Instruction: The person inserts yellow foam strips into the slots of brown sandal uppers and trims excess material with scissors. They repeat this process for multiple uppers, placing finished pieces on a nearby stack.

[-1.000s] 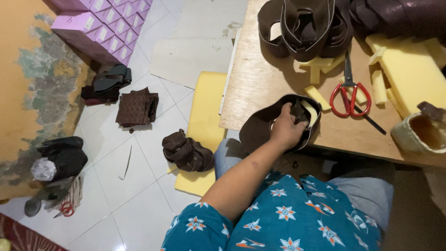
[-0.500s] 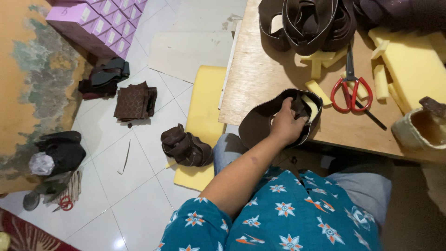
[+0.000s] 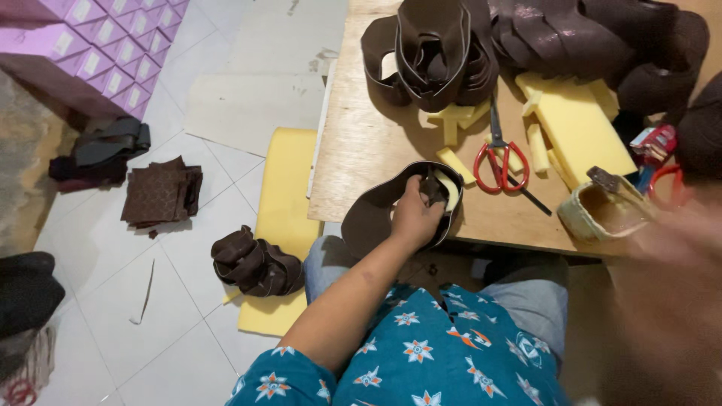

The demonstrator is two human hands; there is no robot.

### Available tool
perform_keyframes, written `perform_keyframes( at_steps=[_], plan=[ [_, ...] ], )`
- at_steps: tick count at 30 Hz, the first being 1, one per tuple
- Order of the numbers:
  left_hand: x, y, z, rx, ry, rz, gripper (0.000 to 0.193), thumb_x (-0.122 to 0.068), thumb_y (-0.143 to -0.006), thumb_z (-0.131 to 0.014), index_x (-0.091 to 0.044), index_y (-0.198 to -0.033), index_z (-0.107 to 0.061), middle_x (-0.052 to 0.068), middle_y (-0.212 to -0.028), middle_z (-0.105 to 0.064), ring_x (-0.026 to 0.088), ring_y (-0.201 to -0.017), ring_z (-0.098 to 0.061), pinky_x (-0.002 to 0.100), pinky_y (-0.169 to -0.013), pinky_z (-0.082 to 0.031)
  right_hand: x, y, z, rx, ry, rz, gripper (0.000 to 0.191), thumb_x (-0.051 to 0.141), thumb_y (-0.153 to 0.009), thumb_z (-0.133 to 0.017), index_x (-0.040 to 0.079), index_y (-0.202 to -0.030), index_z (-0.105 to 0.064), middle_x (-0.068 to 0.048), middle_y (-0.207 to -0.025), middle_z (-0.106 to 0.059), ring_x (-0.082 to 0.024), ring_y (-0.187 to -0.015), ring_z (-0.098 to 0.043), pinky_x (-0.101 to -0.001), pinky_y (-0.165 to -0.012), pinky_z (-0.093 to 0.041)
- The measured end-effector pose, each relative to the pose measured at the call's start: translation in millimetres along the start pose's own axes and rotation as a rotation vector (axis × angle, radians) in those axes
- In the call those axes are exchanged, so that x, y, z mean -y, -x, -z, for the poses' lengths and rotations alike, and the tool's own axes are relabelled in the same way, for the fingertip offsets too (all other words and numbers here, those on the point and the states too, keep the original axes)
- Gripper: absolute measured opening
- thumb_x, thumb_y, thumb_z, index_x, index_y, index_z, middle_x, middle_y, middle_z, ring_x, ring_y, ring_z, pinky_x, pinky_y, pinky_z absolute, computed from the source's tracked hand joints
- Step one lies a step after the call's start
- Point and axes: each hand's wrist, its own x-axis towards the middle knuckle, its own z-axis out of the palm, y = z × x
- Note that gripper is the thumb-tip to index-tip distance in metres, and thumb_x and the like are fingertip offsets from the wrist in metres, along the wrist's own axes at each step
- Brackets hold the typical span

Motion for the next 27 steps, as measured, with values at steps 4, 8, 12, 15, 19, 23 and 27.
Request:
perform_keyframes(
  at_steps=[4, 8, 12, 15, 19, 23, 27],
  plan=[
    [2.4, -1.6, 1.7, 0.037, 0.009, 0.043, 0.077, -0.022, -0.078, -0.075, -0.003, -0.145, -0.044, 0.010, -0.084, -0.066, 0.027, -0.078, -0.068, 0.039, -0.071, -0.054, -106.7, 28.2, -45.4, 0.376, 0.515, -0.422, 0.026, 0.024, -0.091, -0.075, 0.007, -0.111, -0.075, -0.020, -0.132, -0.056, -0.031, -0.118, -0.060, -0.0396, -0.095, -0.052],
    [5.9, -0.2, 3.6, -0.027, 0.038, -0.087, 0.075, -0.020, -0.078, -0.078, -0.001, -0.142, -0.045, 0.010, -0.088, -0.065, 0.026, -0.080, -0.067, 0.038, -0.072, -0.055, -169.9, 85.5, -62.4, 0.464, 0.709, -0.509, 0.034, 0.030, -0.085, -0.077, 0.007, -0.111, -0.077, -0.022, -0.132, -0.057, -0.038, -0.118, -0.059, -0.0472, -0.096, -0.051],
    [0.4, 3.4, 6.5, -0.011, 0.124, -0.072, 0.052, -0.022, -0.084, -0.072, -0.002, -0.129, -0.053, 0.011, -0.092, -0.072, 0.026, -0.084, -0.072, 0.038, -0.077, -0.056, -182.0, 108.0, -64.8, 0.550, 0.871, -0.673, 0.028, 0.030, -0.083, -0.075, 0.013, -0.106, -0.078, -0.013, -0.131, -0.061, -0.033, -0.113, -0.063, -0.0460, -0.089, -0.053],
    [-11.0, 4.9, 8.1, -0.025, 0.073, -0.084, 0.038, -0.023, -0.089, -0.069, -0.002, -0.119, -0.058, 0.015, -0.098, -0.074, 0.032, -0.094, -0.072, 0.041, -0.081, -0.056, -181.0, 104.8, -65.1, 0.576, 0.916, -0.729, 0.026, 0.030, -0.086, -0.074, 0.015, -0.107, -0.078, -0.010, -0.126, -0.064, -0.031, -0.108, -0.066, -0.0456, -0.087, -0.054],
    [-24.0, 6.3, 12.9, 0.048, 0.011, -0.015, 0.037, -0.020, -0.083, -0.068, -0.005, -0.115, -0.061, 0.017, -0.099, -0.074, 0.036, -0.095, -0.072, 0.044, -0.084, -0.055, -187.4, 100.2, -58.9, 0.657, 0.894, -0.828, 0.030, 0.034, -0.084, -0.075, 0.017, -0.108, -0.078, -0.011, -0.113, -0.068, -0.032, -0.100, -0.068, -0.0465, -0.082, -0.054],
    [-27.4, 9.7, 18.8, 0.070, -0.080, -0.104, 0.039, -0.019, -0.083, -0.068, -0.004, -0.118, -0.059, 0.020, -0.105, -0.071, 0.040, -0.100, -0.068, 0.047, -0.086, -0.053, -202.0, 97.9, -52.3, 0.699, 0.779, -0.965, 0.042, 0.040, -0.080, -0.079, 0.014, -0.113, -0.074, -0.016, -0.101, -0.072, -0.034, -0.092, -0.070, -0.0467, -0.079, -0.055],
    [-26.5, 11.9, 20.0, 0.118, -0.063, -0.088, 0.033, -0.019, -0.086, -0.068, -0.002, -0.114, -0.062, 0.021, -0.106, -0.072, 0.040, -0.102, -0.068, 0.047, -0.088, -0.053, -208.1, 106.1, -54.9, 0.652, 0.815, -0.941, 0.042, 0.036, -0.077, -0.081, 0.012, -0.109, -0.071, -0.015, -0.096, -0.074, -0.034, -0.090, -0.072, -0.0470, -0.078, -0.056]
  ],
)
